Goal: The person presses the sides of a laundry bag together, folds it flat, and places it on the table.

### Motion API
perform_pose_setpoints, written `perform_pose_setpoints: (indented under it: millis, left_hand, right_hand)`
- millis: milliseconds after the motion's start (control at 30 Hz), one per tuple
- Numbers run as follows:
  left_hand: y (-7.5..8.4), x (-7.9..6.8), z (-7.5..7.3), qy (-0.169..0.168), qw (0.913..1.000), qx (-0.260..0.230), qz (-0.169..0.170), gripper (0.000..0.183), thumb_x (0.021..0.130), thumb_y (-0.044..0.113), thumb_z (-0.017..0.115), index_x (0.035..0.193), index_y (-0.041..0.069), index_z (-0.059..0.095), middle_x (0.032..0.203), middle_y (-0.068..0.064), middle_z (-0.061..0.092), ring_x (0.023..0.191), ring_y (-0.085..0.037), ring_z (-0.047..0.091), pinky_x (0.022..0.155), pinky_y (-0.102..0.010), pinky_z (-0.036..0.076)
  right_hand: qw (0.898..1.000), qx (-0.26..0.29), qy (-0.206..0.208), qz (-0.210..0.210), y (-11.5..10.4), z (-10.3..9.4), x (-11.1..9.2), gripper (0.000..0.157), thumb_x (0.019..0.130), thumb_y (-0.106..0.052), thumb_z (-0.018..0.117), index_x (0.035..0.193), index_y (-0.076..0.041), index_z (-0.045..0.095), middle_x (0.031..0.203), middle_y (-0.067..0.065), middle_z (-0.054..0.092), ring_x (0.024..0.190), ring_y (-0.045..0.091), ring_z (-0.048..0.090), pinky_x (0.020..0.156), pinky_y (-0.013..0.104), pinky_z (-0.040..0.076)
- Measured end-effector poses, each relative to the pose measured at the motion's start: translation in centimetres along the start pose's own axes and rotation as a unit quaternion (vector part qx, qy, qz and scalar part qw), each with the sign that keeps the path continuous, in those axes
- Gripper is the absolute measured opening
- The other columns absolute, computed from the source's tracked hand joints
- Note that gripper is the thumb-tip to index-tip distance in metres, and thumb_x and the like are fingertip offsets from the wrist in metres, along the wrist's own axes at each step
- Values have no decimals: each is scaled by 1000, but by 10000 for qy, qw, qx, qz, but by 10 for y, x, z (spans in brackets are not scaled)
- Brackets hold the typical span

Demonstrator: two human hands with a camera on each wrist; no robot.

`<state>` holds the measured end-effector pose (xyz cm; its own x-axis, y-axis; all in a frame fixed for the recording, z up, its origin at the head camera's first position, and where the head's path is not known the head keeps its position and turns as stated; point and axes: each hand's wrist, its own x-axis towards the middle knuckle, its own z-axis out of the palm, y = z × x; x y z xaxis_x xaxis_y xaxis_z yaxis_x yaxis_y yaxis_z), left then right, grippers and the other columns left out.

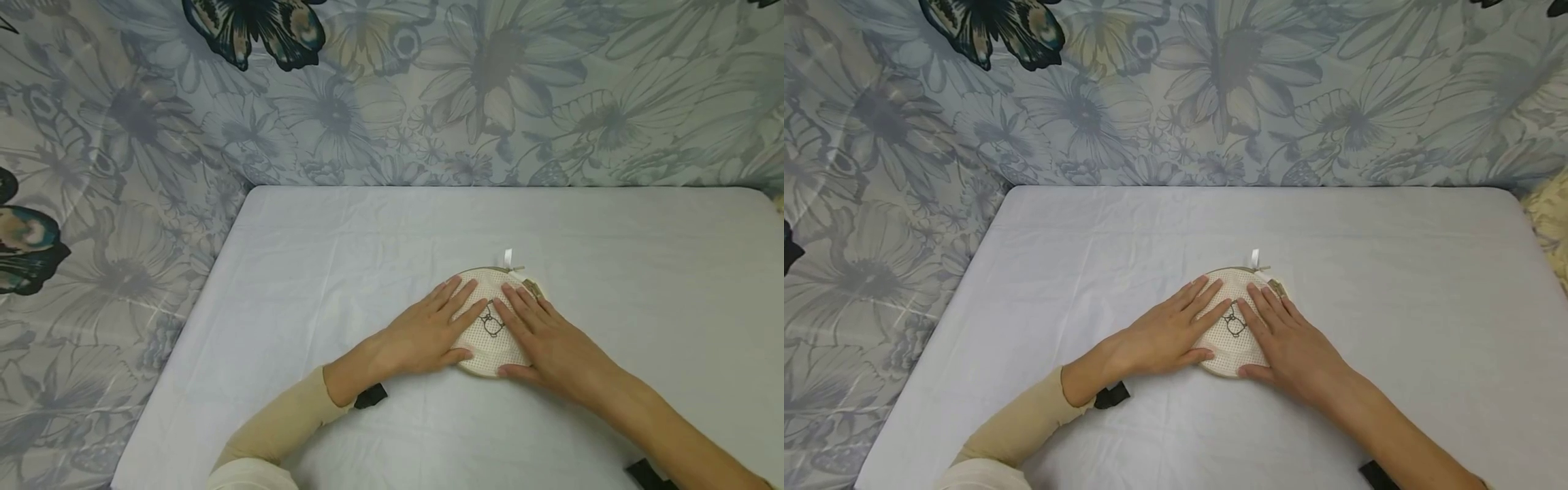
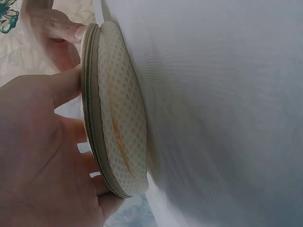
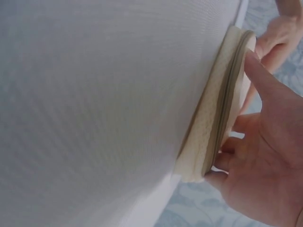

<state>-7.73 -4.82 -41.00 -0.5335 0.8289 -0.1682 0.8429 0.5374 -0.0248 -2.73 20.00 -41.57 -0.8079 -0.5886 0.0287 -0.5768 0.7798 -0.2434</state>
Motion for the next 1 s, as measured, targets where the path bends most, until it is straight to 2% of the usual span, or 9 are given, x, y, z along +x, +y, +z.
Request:
perform_pose_setpoints:
  millis: [300, 600, 833, 1000]
  left_hand:
    - [5, 0, -1, -328, 9993, -26, -164, 86, 99, 65, 35, 161, 14, 4, 165, -16, -8, 151, -34, -9, 122, -40, 0]
    - [7, 2, 5, -428, 9987, 143, -218, 86, 99, 65, 31, 161, 14, 0, 165, -16, -10, 151, -33, -11, 122, -40, -1]
    - [8, 2, 4, -576, 9980, 123, -213, 85, 99, 66, 29, 161, 15, -2, 165, -15, -13, 151, -32, -13, 122, -40, -3]
    - [6, 1, 3, -526, 9984, 23, -214, 86, 99, 65, 31, 160, 15, -2, 165, -15, -12, 151, -32, -12, 122, -40, -2]
  right_hand:
    - [10000, -92, 7, -1, 0, 3, -1, 98, 85, -56, 71, 154, -1, 29, 161, 25, 20, 147, 43, 20, 122, 49, 9]
    - [9999, -63, -113, 60, -1, 6, -1, 96, 87, -56, 68, 155, -1, 28, 161, 24, 20, 147, 43, 20, 120, 52, 13]
    - [9995, -156, -242, 103, -1, 6, 0, 97, 87, -59, 66, 155, -1, 28, 161, 25, 19, 147, 44, 19, 120, 53, 12]
    - [9997, -101, -209, 49, -2, 2, 1, 98, 86, -57, 69, 154, 0, 29, 161, 25, 20, 147, 44, 20, 121, 51, 12]
